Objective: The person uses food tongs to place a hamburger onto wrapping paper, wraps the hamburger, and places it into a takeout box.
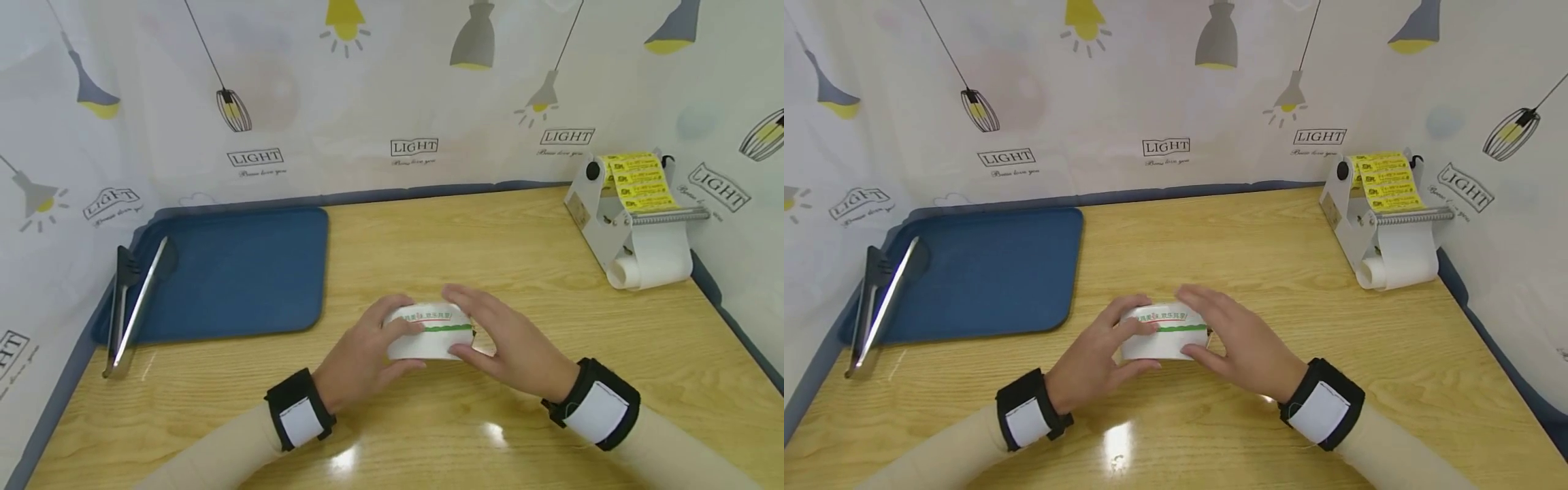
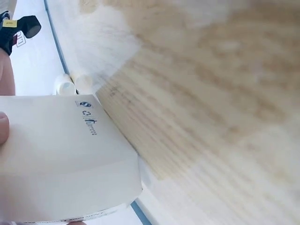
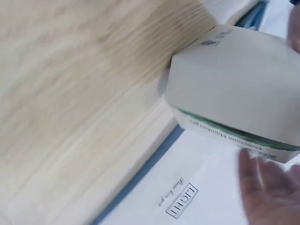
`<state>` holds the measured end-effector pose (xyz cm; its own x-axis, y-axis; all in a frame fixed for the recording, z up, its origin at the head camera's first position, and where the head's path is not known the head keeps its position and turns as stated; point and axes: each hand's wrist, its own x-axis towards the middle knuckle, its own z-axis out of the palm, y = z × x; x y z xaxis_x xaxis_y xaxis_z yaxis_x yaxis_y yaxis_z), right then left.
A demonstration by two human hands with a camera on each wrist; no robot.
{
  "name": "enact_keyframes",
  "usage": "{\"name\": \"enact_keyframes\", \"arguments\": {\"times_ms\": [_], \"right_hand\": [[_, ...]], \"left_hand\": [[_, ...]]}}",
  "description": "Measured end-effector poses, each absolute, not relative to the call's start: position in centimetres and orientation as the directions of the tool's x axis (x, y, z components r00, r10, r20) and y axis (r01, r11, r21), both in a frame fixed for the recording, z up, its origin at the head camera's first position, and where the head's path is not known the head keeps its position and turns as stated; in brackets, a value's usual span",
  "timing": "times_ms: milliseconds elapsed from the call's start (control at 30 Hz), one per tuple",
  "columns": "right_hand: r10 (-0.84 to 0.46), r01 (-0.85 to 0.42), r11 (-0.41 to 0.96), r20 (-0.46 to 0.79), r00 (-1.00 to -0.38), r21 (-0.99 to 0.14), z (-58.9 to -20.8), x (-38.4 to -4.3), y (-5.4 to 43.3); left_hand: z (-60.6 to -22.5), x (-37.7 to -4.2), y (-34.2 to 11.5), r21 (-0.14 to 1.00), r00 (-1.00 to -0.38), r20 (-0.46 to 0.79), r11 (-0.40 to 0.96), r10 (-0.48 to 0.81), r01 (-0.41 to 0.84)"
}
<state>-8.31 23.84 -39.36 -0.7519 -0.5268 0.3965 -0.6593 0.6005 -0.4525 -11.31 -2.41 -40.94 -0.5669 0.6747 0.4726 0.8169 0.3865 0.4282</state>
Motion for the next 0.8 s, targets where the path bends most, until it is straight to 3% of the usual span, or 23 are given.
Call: {"name": "enact_keyframes", "arguments": {"times_ms": [133,233,333,567,800], "right_hand": [[-0.424,-0.469,0.594,0.241,-0.873,-0.654,-39.62,-7.63,23.88],[-0.387,-0.395,0.536,0.200,-0.900,-0.746,-39.79,-7.40,23.74],[-0.368,-0.368,0.451,0.207,-0.907,-0.813,-39.82,-7.37,23.60],[-0.359,-0.338,0.382,0.199,-0.912,-0.860,-39.77,-7.30,23.43],[-0.345,-0.354,0.398,0.219,-0.913,-0.847,-39.94,-7.48,23.23]], "left_hand": [[-40.94,-10.97,-2.52,0.484,-0.623,0.435,0.415,0.650,0.771],[-40.94,-10.81,-2.61,0.499,-0.654,0.409,0.444,0.637,0.744],[-40.94,-10.79,-2.61,0.462,-0.647,0.402,0.467,0.648,0.754],[-41.17,-10.86,-2.68,0.385,-0.601,0.458,0.463,0.655,0.798],[-41.06,-10.84,-2.51,0.404,-0.628,0.414,0.485,0.659,0.776]]}}
